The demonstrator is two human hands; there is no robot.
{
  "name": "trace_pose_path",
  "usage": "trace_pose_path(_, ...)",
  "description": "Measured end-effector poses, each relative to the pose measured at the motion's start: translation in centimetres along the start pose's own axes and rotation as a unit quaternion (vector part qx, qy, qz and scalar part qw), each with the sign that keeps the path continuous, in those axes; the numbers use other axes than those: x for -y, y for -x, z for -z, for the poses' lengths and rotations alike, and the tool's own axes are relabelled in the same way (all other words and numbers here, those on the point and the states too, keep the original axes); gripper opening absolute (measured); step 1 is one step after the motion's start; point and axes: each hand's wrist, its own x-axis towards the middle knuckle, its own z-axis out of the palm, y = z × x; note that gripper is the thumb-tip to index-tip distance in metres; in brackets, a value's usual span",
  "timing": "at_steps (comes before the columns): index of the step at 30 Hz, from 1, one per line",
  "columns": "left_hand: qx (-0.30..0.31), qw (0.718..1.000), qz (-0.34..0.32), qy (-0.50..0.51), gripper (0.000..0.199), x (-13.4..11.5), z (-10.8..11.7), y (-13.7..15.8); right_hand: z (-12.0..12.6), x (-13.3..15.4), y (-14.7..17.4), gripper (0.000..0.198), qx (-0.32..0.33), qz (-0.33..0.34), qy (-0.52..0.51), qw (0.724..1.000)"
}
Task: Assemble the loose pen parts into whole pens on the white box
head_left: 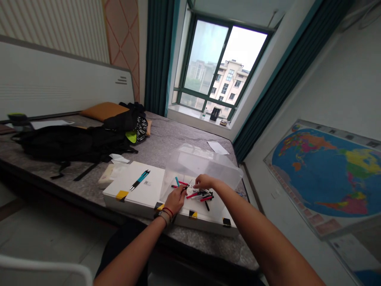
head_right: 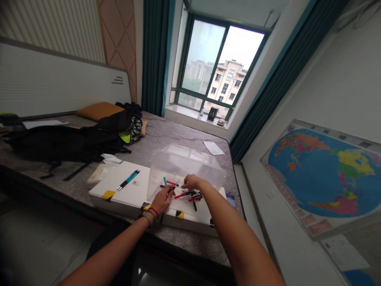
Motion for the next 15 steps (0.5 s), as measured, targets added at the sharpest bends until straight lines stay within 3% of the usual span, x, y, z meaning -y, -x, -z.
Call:
trace_pose_path(4,0.010,1.000,0.004,-0.011,0.027,0.1,-0.1,0.1,0.0,-1.4,0.4,0.023,-0.058,-0.031,0.036,0.997)
trace_pose_path(15,-0.007,0.995,-0.009,-0.100,0.030,0.1,-0.6,0.5,0.1,-0.4,0.1,0.023,-0.029,-0.029,0.086,0.995)
